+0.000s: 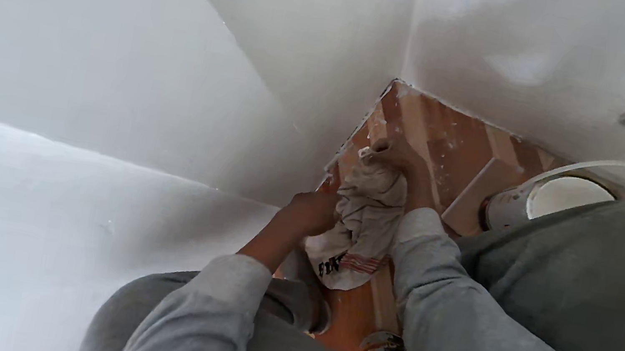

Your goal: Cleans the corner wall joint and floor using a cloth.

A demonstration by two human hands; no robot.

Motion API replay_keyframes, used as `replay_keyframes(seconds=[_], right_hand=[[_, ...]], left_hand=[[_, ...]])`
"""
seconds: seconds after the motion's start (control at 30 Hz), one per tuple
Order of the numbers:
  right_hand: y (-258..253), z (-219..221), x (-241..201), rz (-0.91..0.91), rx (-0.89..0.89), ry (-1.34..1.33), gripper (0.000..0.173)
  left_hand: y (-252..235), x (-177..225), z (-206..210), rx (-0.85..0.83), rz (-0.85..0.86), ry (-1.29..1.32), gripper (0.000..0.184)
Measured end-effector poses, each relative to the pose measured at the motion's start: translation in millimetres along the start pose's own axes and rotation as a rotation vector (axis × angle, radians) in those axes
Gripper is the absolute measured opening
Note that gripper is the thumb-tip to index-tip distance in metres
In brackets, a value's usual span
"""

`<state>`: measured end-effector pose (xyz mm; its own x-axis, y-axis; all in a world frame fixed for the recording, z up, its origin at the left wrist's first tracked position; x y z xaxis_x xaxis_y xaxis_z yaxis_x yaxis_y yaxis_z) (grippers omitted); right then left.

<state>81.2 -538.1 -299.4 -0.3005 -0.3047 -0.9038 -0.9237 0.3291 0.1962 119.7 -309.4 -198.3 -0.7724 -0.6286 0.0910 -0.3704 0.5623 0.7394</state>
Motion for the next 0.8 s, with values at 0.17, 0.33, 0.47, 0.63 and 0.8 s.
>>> replay_keyframes(seconds=[0.17,0.33,0.47,0.63,0.8], right_hand=[[53,23,-51,-0.197,0.108,-0.363,0.020],[96,19,-87,-0.027,0.385,-0.269,0.031],[103,36,-61,0.036,0.561,-0.203,0.040],[78,40,-39,-0.003,0.748,-0.231,0.036],[96,50,-42,0.135,0.753,-0.110,0.038]], left_hand=[[-72,-23,29,0.286,-0.128,0.374,0.085],[-91,-5,83,0.136,0.078,0.492,0.048],[-65,-8,58,0.275,0.139,1.232,0.036],[-53,-20,49,0.377,0.257,1.819,0.025],[-76,3,75,0.351,0.413,1.846,0.040]])
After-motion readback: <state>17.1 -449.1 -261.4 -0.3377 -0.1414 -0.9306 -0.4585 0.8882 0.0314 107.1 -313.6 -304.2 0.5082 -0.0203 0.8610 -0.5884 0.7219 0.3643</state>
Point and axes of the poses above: each hand's wrist, its own y-axis away from the middle knuckle, its own z-axis out of the palm, x = y × z, the point moved 5 cm from there along -y, towards the middle knuckle, and after that the axes turned 8 degrees about -z, right-handed, at the moved point
